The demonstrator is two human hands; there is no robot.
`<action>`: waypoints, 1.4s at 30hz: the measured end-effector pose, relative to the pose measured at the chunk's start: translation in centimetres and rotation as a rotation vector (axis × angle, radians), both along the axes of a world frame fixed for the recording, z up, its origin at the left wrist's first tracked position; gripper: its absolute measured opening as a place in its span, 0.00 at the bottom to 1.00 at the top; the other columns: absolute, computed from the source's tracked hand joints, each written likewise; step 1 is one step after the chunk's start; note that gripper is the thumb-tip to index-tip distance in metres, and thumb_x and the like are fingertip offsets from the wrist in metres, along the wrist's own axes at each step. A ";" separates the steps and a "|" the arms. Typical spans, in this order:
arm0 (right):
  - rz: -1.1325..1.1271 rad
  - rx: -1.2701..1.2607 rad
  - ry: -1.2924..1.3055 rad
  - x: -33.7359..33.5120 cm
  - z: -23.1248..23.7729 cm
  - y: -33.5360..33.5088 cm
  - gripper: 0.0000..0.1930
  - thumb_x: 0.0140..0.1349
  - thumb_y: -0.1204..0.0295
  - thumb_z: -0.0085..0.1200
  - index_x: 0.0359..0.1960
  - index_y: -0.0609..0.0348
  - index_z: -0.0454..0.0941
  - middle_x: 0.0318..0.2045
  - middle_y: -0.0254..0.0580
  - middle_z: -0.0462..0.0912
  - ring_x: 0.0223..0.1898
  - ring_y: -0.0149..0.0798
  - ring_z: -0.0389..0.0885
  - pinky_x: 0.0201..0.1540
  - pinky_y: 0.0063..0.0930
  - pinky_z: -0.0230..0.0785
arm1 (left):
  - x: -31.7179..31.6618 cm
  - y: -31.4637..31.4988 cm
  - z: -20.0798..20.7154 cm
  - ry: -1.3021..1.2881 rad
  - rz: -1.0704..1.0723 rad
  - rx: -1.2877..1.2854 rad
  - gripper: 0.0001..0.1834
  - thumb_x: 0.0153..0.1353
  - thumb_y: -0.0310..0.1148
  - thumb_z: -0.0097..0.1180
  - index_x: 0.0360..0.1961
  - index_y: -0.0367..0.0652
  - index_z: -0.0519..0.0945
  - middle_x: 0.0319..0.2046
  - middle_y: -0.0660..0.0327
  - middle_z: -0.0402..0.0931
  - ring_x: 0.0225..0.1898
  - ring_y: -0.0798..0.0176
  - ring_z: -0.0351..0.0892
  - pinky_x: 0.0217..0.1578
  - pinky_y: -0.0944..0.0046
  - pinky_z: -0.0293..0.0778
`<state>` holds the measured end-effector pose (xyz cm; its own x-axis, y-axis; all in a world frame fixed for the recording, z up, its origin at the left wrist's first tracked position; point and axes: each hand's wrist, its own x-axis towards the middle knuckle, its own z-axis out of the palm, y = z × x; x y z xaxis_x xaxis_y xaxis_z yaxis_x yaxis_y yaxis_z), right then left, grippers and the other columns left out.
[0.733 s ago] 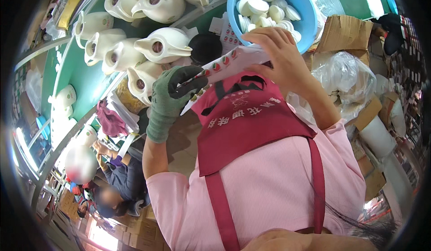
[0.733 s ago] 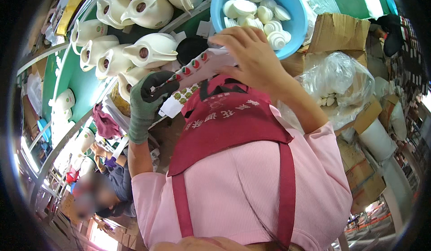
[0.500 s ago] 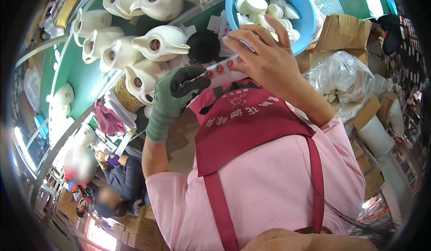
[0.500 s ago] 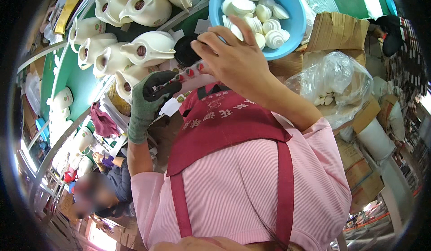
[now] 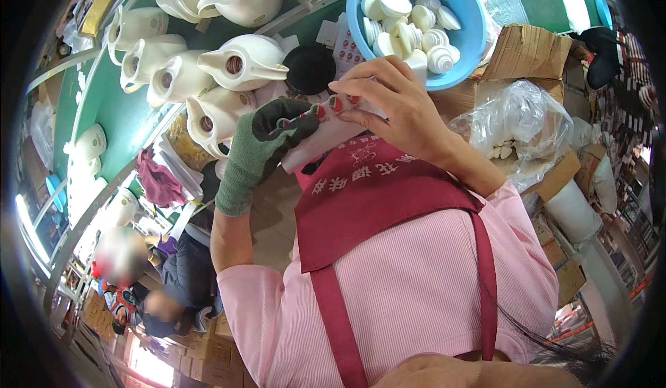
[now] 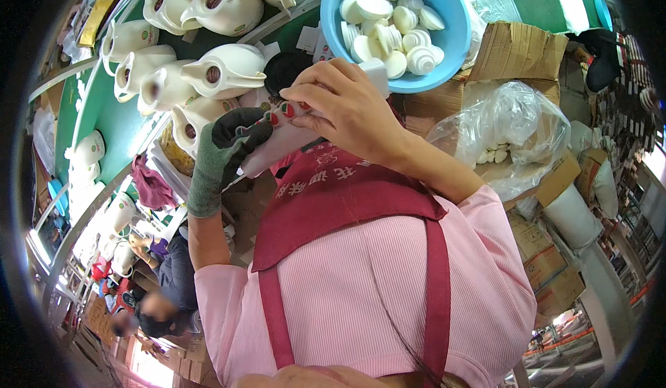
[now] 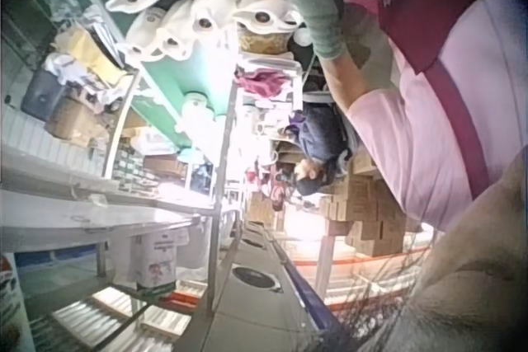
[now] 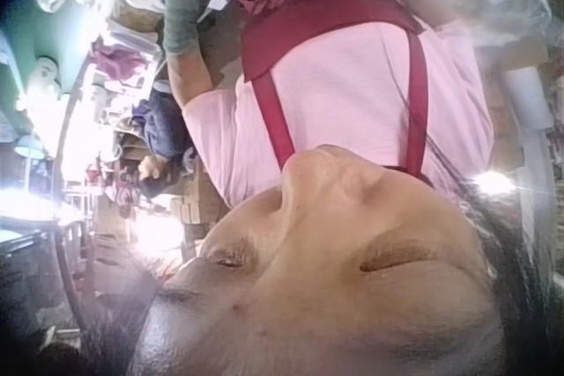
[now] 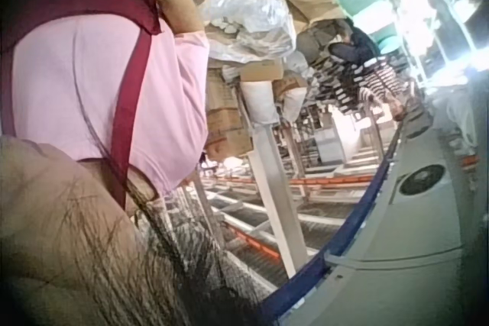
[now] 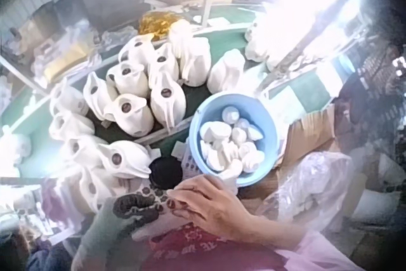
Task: The person assembles white ceramic pitchers by picking up each body, applying a small sticker to the side, and inserting a white plastic stopper into the spout. The finished pitchers are placed on a green conveyor belt. The person repeats this process for multiple units.
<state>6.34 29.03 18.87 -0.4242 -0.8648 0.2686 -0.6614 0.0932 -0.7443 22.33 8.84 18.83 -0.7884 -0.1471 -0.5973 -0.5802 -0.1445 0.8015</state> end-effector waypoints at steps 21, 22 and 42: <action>-0.165 0.140 0.044 0.6 -0.9 0.4 0.26 0.52 0.69 0.71 0.55 0.46 0.80 0.46 0.34 0.80 0.50 0.44 0.78 0.59 0.38 0.65 | -0.8 -0.1 -0.3 -0.167 -0.120 -0.028 0.15 0.67 0.34 0.63 0.48 0.35 0.85 0.39 0.67 0.83 0.37 0.75 0.76 0.42 0.69 0.75; -0.102 0.165 -0.006 0.1 -0.8 0.6 0.26 0.52 0.69 0.71 0.55 0.47 0.80 0.45 0.34 0.81 0.50 0.45 0.78 0.60 0.39 0.63 | -0.6 0.3 -0.5 -0.029 -0.045 -0.026 0.14 0.65 0.34 0.64 0.48 0.36 0.85 0.39 0.67 0.84 0.36 0.73 0.77 0.41 0.68 0.75; 0.056 -0.154 0.236 -0.2 0.8 2.9 0.21 0.49 0.69 0.68 0.46 0.34 0.85 0.30 0.21 0.74 0.35 0.31 0.75 0.56 0.38 0.64 | 1.0 1.9 3.7 0.888 -0.299 -1.330 0.18 0.37 0.34 0.75 0.34 0.62 0.89 0.35 0.72 0.78 0.39 0.62 0.81 0.46 0.53 0.79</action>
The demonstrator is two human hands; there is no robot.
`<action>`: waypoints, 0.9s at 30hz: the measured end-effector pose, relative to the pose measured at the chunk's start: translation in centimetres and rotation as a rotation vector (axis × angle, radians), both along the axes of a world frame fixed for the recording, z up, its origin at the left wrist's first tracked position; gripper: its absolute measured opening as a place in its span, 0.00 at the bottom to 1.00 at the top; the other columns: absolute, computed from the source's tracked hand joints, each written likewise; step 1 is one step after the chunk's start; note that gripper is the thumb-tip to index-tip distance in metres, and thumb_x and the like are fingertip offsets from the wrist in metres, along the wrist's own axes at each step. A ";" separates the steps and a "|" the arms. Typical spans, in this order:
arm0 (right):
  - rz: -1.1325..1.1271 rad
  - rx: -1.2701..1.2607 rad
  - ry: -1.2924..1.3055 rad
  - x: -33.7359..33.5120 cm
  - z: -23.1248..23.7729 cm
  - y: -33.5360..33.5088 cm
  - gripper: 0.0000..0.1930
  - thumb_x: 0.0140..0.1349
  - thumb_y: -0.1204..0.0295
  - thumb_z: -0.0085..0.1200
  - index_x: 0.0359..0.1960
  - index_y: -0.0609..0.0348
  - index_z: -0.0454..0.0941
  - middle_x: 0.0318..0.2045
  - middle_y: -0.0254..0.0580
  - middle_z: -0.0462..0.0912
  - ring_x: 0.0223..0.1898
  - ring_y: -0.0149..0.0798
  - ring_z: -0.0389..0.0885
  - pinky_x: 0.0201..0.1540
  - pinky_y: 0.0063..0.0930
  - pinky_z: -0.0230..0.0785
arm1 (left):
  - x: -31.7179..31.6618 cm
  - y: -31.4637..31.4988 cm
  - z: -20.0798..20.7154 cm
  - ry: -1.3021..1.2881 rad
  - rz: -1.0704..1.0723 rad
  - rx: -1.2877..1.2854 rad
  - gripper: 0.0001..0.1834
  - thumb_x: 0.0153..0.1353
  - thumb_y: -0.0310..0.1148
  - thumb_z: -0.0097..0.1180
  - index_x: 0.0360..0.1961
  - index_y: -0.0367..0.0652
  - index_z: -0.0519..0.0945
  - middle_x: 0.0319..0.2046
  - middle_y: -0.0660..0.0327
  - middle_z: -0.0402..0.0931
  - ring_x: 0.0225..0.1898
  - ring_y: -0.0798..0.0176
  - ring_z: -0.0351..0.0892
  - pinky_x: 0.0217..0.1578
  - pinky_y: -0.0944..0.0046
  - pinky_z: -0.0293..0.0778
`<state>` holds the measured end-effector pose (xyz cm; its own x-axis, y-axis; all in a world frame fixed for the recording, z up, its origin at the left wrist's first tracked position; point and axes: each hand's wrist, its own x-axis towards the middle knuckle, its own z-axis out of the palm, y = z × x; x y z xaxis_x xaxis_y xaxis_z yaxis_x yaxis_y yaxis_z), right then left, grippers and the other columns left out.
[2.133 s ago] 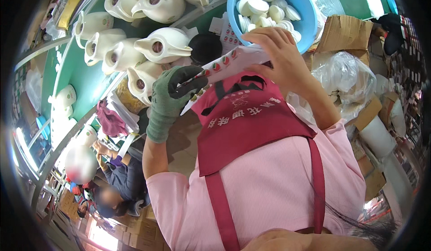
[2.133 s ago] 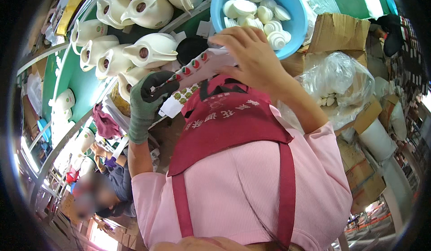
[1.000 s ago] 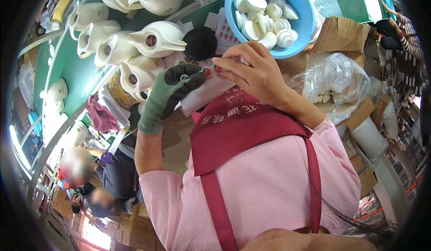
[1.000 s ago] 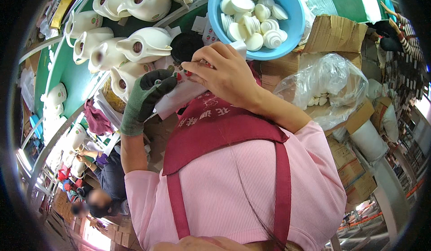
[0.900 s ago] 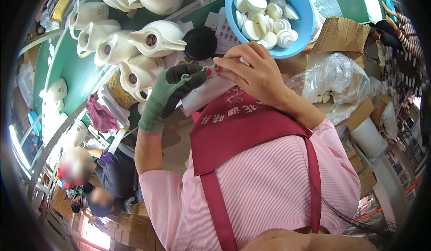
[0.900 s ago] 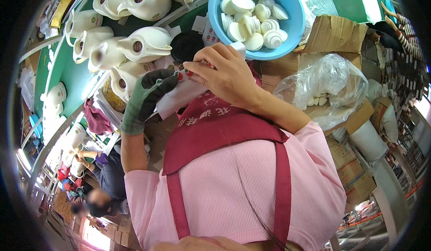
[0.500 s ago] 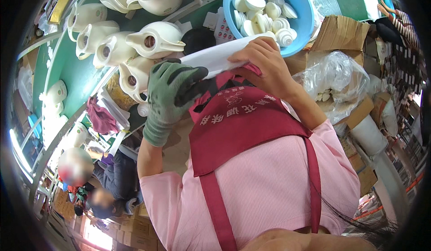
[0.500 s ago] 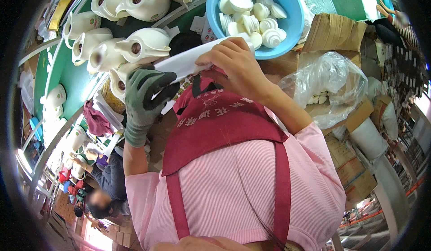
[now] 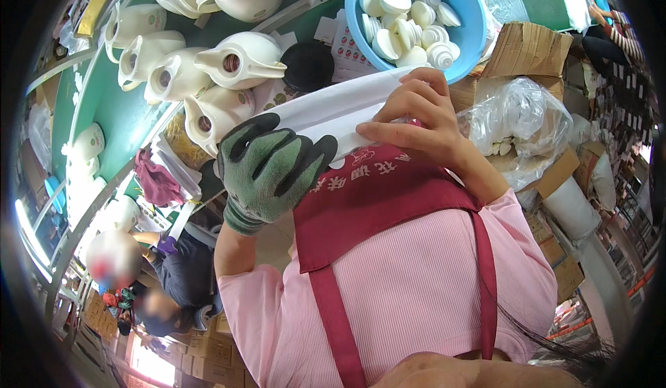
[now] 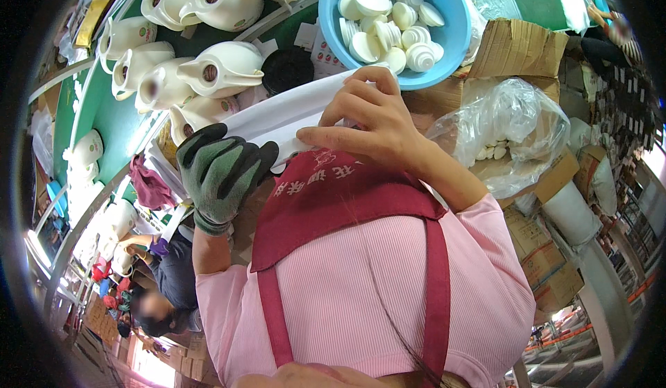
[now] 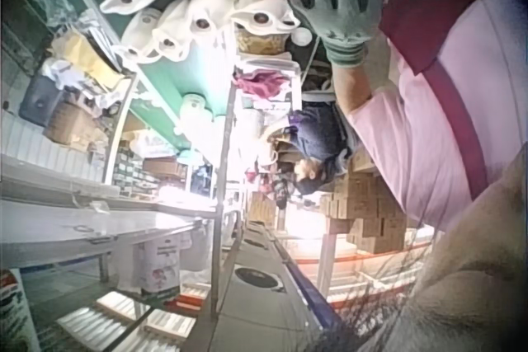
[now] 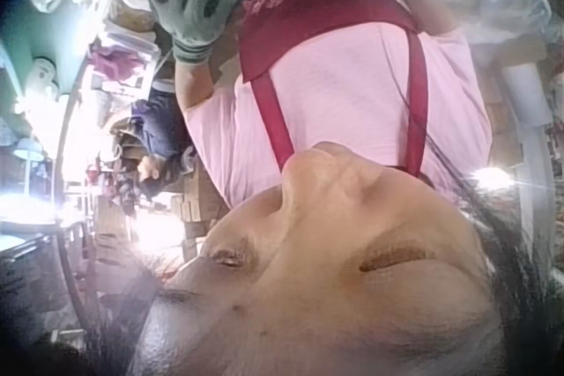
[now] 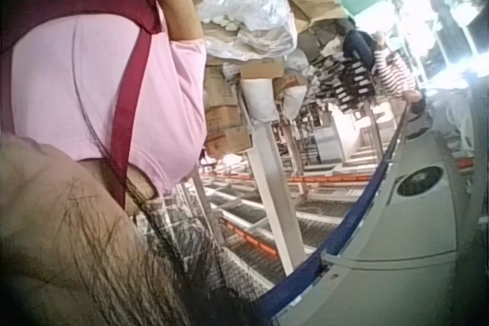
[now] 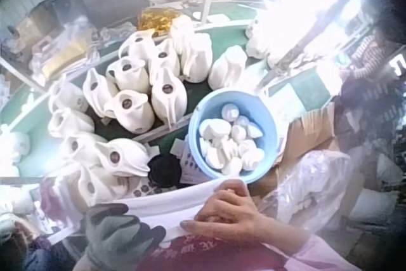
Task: The person assembles white ceramic pitchers by picking up each body, applying a small sticker to the side, and inserting a white plastic stopper into the spout. The finished pitchers are placed on a green conveyor belt. The person repeats this process for multiple units.
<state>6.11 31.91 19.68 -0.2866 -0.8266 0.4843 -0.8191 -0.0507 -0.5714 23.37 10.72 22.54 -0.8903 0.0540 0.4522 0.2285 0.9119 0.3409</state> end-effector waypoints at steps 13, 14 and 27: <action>0.029 0.029 -0.043 -0.2 0.7 0.2 0.14 0.48 0.69 0.72 0.39 0.42 0.87 0.34 0.24 0.79 0.37 0.30 0.77 0.55 0.36 0.64 | -0.4 0.3 0.8 -0.046 0.030 0.082 0.19 0.36 0.35 0.73 0.35 0.59 0.89 0.32 0.71 0.79 0.37 0.62 0.82 0.47 0.52 0.79; 0.029 0.051 -0.069 -0.1 0.6 0.3 0.15 0.48 0.70 0.71 0.40 0.42 0.86 0.34 0.25 0.78 0.38 0.32 0.76 0.56 0.36 0.62 | -0.6 0.4 0.8 -0.061 0.038 0.103 0.19 0.36 0.35 0.74 0.35 0.58 0.89 0.32 0.71 0.78 0.37 0.63 0.82 0.48 0.53 0.79; 0.029 0.096 -0.031 0.6 1.7 -1.8 0.16 0.53 0.66 0.69 0.44 0.38 0.83 0.48 0.26 0.78 0.49 0.37 0.76 0.62 0.41 0.58 | -1.6 -0.4 0.7 -0.319 -0.017 0.356 0.21 0.44 0.36 0.74 0.43 0.50 0.86 0.30 0.63 0.76 0.34 0.56 0.78 0.44 0.54 0.72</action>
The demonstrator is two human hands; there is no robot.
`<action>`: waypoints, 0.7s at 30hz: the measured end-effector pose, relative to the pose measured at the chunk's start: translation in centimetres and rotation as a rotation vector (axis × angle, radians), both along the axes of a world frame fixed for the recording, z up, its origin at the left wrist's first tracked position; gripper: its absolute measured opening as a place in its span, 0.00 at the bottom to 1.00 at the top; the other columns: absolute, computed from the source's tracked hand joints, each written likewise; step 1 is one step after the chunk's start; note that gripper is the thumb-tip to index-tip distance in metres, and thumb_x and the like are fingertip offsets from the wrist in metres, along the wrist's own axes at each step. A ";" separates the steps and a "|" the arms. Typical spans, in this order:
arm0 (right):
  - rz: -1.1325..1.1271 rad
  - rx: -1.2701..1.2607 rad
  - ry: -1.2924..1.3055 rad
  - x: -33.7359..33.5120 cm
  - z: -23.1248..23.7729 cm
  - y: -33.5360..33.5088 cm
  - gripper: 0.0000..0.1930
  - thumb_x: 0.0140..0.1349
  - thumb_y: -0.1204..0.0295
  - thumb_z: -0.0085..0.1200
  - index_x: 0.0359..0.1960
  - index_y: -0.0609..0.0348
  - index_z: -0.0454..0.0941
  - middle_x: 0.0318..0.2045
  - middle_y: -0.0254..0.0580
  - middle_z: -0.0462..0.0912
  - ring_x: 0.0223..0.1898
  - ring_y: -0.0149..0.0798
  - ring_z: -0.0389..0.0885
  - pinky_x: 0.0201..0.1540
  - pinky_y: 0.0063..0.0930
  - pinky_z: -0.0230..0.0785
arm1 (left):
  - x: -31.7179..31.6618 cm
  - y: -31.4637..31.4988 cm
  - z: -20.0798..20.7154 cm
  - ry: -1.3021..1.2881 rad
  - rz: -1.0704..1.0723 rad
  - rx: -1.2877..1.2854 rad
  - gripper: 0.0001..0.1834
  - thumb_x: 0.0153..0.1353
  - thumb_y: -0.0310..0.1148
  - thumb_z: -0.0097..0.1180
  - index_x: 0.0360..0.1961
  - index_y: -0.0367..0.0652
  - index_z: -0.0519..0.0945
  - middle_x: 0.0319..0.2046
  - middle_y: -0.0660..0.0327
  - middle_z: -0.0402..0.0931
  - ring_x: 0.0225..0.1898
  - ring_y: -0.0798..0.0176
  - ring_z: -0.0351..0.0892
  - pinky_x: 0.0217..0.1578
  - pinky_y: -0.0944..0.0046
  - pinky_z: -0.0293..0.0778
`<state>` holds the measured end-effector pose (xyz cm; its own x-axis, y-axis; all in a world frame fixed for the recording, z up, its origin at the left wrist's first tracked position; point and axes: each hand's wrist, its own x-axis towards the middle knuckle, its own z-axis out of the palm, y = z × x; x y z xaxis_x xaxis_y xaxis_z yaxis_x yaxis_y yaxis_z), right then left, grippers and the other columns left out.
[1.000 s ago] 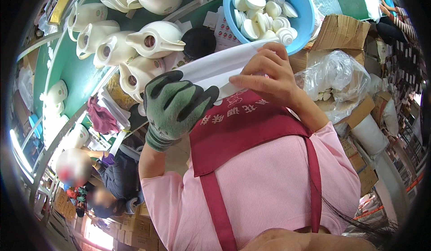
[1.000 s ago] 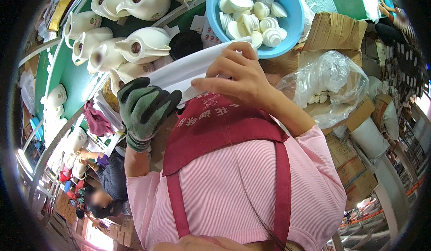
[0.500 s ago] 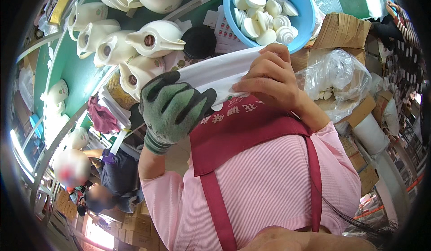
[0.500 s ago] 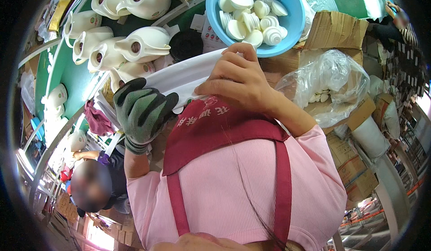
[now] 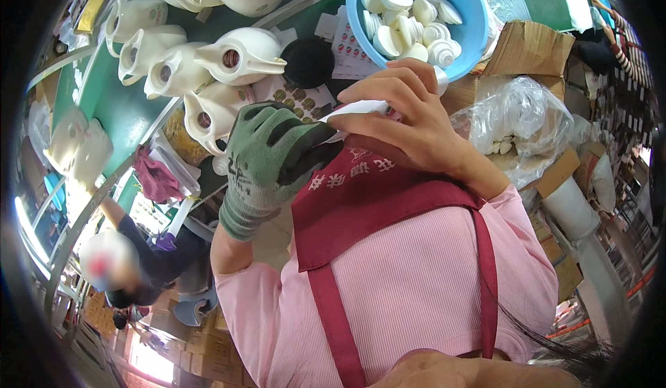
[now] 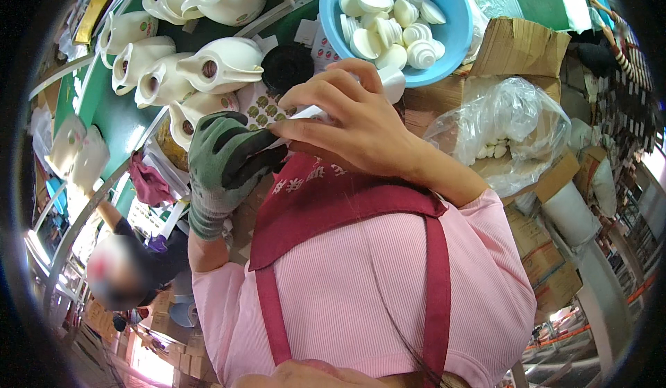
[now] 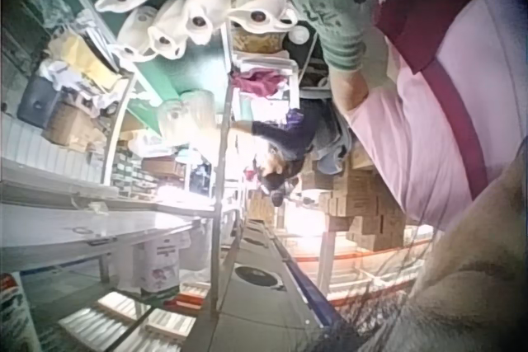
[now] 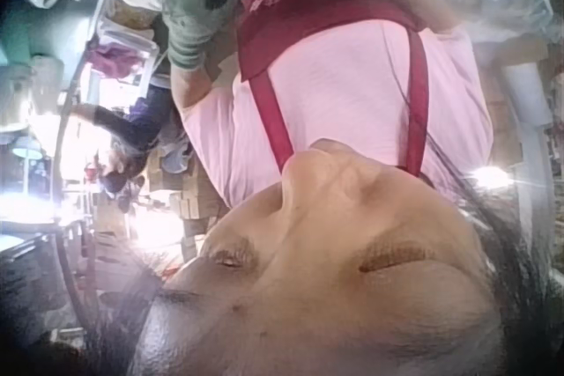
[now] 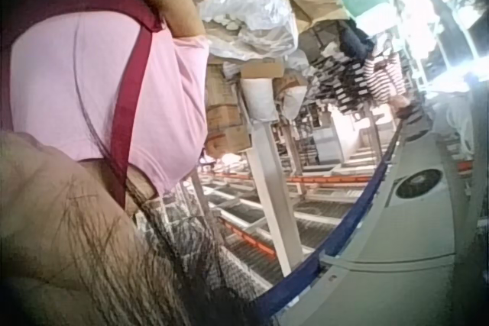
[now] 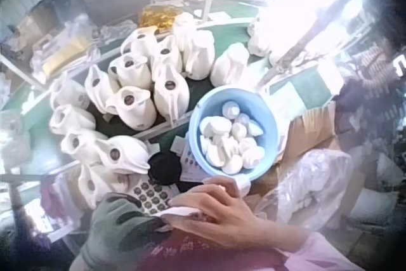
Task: The person assembles white ceramic pitchers by picking up each body, applying a small sticker to the side, and inserting a white plastic stopper into the spout. The finished pitchers are placed on a green conveyor belt. The person repeats this process for multiple units.
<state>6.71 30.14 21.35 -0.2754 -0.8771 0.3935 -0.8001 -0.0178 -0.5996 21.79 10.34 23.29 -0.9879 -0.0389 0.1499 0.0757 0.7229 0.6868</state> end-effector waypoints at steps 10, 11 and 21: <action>0.095 0.175 -0.242 -0.1 -1.2 0.2 0.17 0.53 0.63 0.71 0.43 0.44 0.79 0.50 0.30 0.79 0.51 0.38 0.76 0.61 0.40 0.59 | 0.1 -0.1 -1.2 -0.647 0.143 0.817 0.14 0.59 0.32 0.69 0.44 0.37 0.86 0.35 0.60 0.84 0.37 0.69 0.82 0.41 0.67 0.77; 0.094 0.182 -0.249 -0.1 -1.1 0.2 0.18 0.53 0.63 0.71 0.43 0.44 0.79 0.50 0.30 0.79 0.52 0.39 0.76 0.62 0.41 0.59 | 0.0 -0.4 -1.7 -0.680 0.123 0.780 0.15 0.59 0.35 0.68 0.45 0.37 0.86 0.34 0.61 0.84 0.35 0.70 0.81 0.39 0.68 0.77; 0.085 0.186 -0.061 -0.5 -1.6 0.9 0.24 0.51 0.61 0.72 0.50 0.44 0.80 0.51 0.30 0.78 0.54 0.40 0.74 0.63 0.42 0.58 | -0.3 -0.7 -2.9 -0.914 0.242 0.895 0.22 0.62 0.46 0.69 0.47 0.38 0.86 0.33 0.65 0.84 0.33 0.75 0.77 0.39 0.69 0.75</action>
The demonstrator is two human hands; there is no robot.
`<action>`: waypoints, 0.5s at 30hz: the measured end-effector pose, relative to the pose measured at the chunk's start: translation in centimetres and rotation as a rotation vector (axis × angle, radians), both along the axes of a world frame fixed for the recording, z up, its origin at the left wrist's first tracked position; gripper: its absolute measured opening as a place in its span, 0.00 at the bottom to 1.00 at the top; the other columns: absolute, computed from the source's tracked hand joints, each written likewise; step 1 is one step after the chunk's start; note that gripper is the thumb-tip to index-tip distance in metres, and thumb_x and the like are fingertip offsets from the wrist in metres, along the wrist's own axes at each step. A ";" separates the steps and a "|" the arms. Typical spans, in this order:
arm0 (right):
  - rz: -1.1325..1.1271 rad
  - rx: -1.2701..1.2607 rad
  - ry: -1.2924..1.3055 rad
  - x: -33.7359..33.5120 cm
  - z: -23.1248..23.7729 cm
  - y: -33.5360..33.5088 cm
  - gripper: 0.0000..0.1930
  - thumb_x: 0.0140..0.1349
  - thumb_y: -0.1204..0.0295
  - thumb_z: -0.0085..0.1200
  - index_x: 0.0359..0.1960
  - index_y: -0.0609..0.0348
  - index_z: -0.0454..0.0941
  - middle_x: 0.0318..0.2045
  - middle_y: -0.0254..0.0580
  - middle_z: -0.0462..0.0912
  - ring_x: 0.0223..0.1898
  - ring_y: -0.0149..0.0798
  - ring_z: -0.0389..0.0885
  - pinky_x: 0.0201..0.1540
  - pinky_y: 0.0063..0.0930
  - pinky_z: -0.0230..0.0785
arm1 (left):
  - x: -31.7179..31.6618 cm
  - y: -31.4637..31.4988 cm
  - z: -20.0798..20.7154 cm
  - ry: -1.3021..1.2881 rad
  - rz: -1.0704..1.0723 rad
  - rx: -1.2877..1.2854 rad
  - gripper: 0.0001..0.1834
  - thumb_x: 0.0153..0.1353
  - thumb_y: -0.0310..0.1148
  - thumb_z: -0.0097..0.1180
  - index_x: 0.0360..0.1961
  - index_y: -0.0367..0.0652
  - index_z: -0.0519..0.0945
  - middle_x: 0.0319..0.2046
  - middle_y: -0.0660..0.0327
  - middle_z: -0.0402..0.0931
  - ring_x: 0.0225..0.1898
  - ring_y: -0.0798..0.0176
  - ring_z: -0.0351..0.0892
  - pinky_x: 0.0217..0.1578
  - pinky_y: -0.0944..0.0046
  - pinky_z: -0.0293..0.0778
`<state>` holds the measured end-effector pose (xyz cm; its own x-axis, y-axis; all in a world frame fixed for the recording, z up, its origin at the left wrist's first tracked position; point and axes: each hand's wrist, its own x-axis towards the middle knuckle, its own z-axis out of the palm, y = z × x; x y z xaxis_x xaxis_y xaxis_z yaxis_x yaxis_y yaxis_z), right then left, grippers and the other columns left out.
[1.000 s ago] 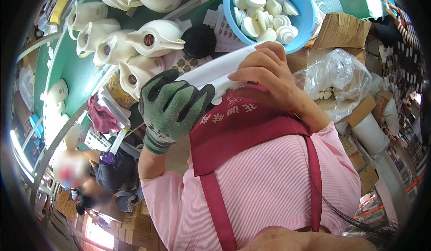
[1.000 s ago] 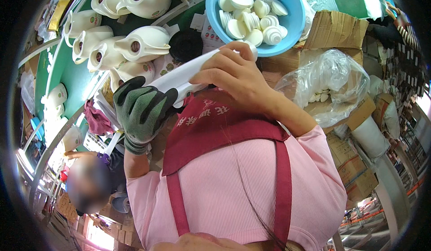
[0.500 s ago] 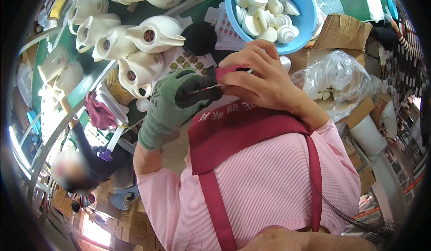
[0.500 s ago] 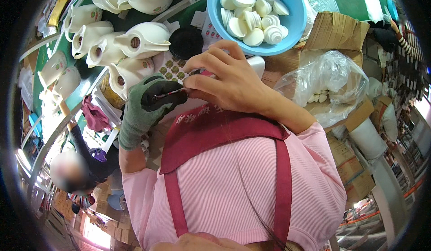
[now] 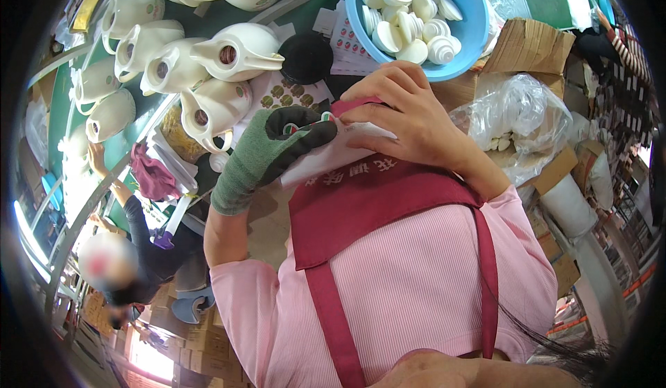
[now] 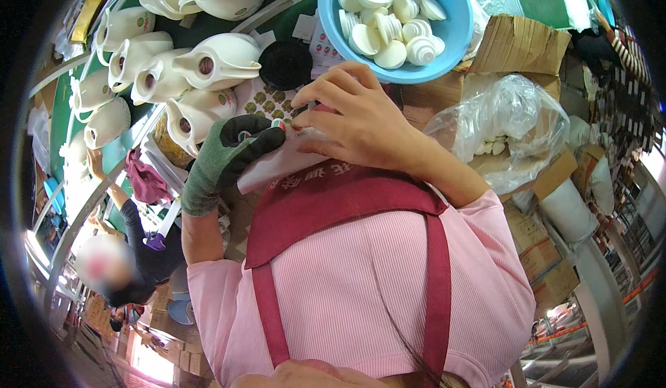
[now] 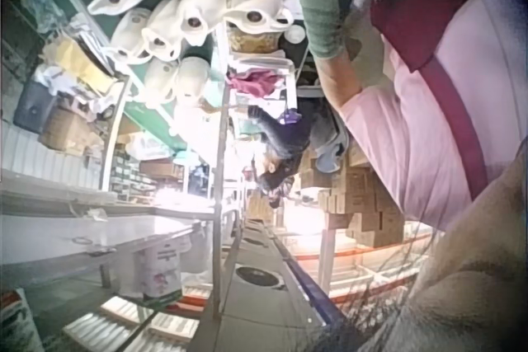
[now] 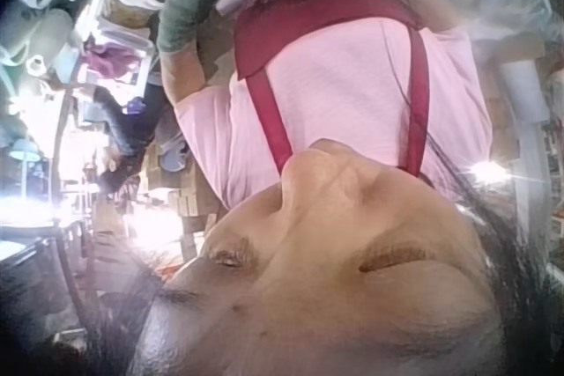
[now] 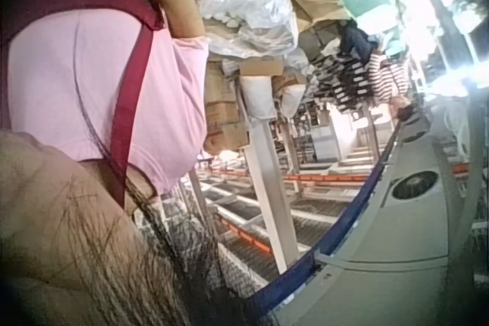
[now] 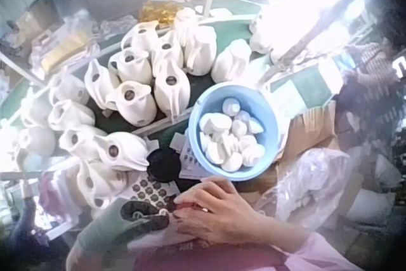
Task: The person assembles white ceramic pitchers by picking up each body, applying a small sticker to the side, and inserting a white plastic stopper into the spout. The finished pitchers are placed on a green conveyor belt. The person repeats this process for multiple units.
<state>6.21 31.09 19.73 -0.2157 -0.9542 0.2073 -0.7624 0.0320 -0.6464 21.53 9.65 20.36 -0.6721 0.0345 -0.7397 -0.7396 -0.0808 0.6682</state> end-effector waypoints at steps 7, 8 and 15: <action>-0.127 0.047 -0.238 0.2 0.3 -0.5 0.27 0.55 0.64 0.70 0.58 0.46 0.77 0.51 0.33 0.81 0.55 0.41 0.76 0.64 0.39 0.57 | -0.4 0.0 0.7 0.126 -0.061 -0.026 0.26 0.54 0.37 0.76 0.52 0.37 0.83 0.42 0.63 0.83 0.43 0.72 0.78 0.47 0.69 0.76; -0.109 0.050 -0.276 0.4 0.2 -0.8 0.26 0.56 0.66 0.69 0.58 0.46 0.77 0.49 0.33 0.81 0.54 0.41 0.76 0.64 0.38 0.57 | -0.3 0.0 0.6 0.173 -0.071 -0.049 0.27 0.54 0.36 0.76 0.53 0.38 0.81 0.44 0.63 0.82 0.44 0.72 0.78 0.48 0.69 0.76; -0.132 0.163 -0.441 0.0 -0.8 -1.3 0.25 0.58 0.71 0.67 0.58 0.46 0.77 0.42 0.31 0.81 0.50 0.38 0.80 0.60 0.37 0.59 | 1.2 0.4 -0.8 0.256 0.225 0.013 0.30 0.55 0.28 0.73 0.59 0.39 0.75 0.50 0.61 0.79 0.47 0.72 0.78 0.47 0.70 0.77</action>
<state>6.23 29.75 18.89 -0.3711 -0.9250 -0.0813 -0.3993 0.2380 -0.8854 22.71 10.09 19.52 -0.8277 -0.1272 -0.5465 -0.5107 -0.2330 0.8276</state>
